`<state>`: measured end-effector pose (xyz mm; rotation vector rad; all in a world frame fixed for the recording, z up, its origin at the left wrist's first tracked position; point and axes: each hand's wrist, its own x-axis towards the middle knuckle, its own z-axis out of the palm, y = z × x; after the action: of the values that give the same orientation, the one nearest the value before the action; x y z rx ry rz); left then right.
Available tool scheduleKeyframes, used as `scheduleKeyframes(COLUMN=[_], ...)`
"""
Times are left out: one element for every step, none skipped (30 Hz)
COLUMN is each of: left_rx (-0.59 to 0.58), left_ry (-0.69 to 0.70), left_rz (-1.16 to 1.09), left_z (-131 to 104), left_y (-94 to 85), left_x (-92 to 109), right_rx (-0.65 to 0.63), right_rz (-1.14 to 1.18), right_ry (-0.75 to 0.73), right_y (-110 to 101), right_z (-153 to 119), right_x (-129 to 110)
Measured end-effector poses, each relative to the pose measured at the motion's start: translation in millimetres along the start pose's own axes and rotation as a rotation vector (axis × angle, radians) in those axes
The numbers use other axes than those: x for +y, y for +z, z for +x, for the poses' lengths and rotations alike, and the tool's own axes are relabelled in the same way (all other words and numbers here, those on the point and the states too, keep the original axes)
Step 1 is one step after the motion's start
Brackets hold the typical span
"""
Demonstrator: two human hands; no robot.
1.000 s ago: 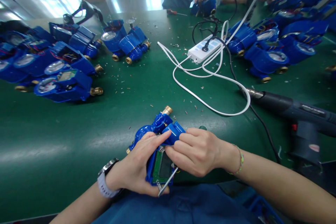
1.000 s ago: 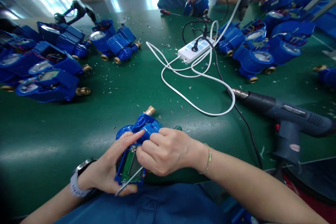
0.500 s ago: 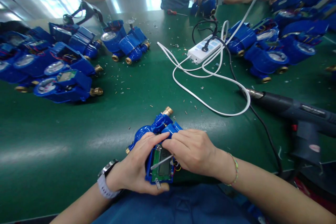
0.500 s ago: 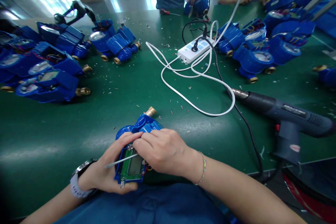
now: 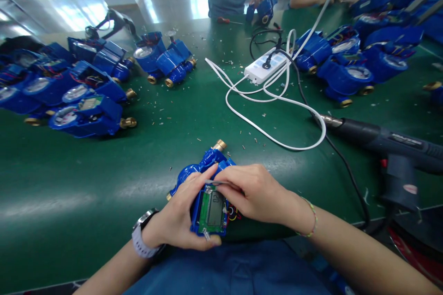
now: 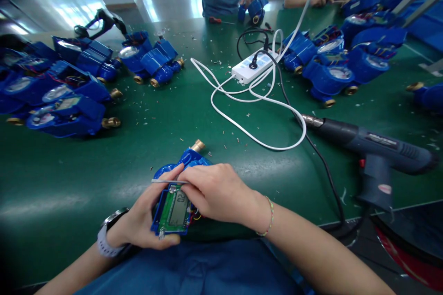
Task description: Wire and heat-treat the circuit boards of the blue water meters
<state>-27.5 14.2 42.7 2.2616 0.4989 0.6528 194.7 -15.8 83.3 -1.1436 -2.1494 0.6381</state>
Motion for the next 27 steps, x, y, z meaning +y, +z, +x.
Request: scheduleKeyframes(left_rx=[-0.014, -0.028, -0.037, -0.041, -0.044, -0.046, -0.049, -0.05, -0.049, -0.047, -0.044, -0.041, -0.038, -0.038, -0.042, -0.048, -0.052, -0.058, -0.062, -0.062, -0.057, -0.046, -0.029, -0.009, 0.017, 0.04, 0.059], left_ry=[-0.018, -0.034, -0.041, -0.039, -0.034, -0.029, -0.025, -0.017, -0.01, -0.005, -0.001, 0.0, -0.002, -0.005, -0.008, -0.009, -0.007, 0.001, 0.012, 0.025, 0.039, 0.052, 0.062, 0.067, 0.069, 0.064, 0.054], left_rz=[0.007, 0.016, 0.024, 0.03, 0.035, 0.04, 0.043, 0.044, 0.045, 0.044, 0.042, 0.041, 0.04, 0.039, 0.039, 0.039, 0.04, 0.04, 0.04, 0.04, 0.041, 0.046, 0.053, 0.064, 0.076, 0.085, 0.092], left_z=[0, 0, 0, 0, 0, 0, 0, 0, 0, 0, 0, 0, 0, 0, 0, 1, 1, 1, 1, 1, 1, 1, 2, 2, 2, 3, 4], left_y=[-0.7, -1.4, -2.1, -2.7, -3.2, -3.6, -3.8, -3.9, -3.8, -3.6, -3.3, -3.0, -2.8, -2.7, -2.8, -3.1, -3.4, -3.8, -4.1, -4.1, -3.8, -3.0, -1.9, -0.4, 1.2, 2.8, 4.2], left_x=[0, 1, 1, 2, 2, 2, 2, 2, 2, 1, 1, 1, 1, 1, 1, 1, 0, 0, 0, 0, 0, 0, 0, 1, 2, 3, 5], right_rx=[-0.012, -0.026, -0.043, -0.064, -0.087, -0.111, -0.134, -0.156, -0.174, -0.188, -0.202, -0.22, -0.242, -0.269, -0.299, -0.33, -0.36, -0.388, -0.415, -0.439, -0.46, -0.474, -0.477, -0.475, -0.463, -0.441, -0.412], right_rz=[-0.044, -0.1, -0.164, -0.234, -0.302, -0.363, -0.418, -0.466, -0.507, -0.541, -0.567, -0.588, -0.601, -0.608, -0.608, -0.606, -0.601, -0.595, -0.587, -0.574, -0.556, -0.533, -0.508, -0.48, -0.454, -0.432, -0.412], right_ry=[-0.03, -0.063, -0.102, -0.143, -0.188, -0.235, -0.283, -0.33, -0.371, -0.405, -0.43, -0.445, -0.451, -0.453, -0.449, -0.44, -0.43, -0.418, -0.406, -0.394, -0.375, -0.348, -0.309, -0.26, -0.201, -0.136, -0.07], right_y=[-1, -3, -5, -8, -10, -13, -15, -16, -18, -19, -19, -19, -19, -19, -19, -19, -19, -20, -21, -21, -22, -23, -24, -24, -24, -23, -22], right_z=[0, -1, -1, 0, 1, 2, 4, 6, 8, 10, 13, 15, 17, 18, 20, 21, 22, 23, 24, 24, 25, 26, 26, 26, 25, 24, 22], right_x=[1, 1, 1, 1, 1, 0, -1, -2, -3, -3, -4, -4, -4, -4, -4, -4, -3, -2, -2, -1, -1, -1, -1, -2, -3, -5, -7])
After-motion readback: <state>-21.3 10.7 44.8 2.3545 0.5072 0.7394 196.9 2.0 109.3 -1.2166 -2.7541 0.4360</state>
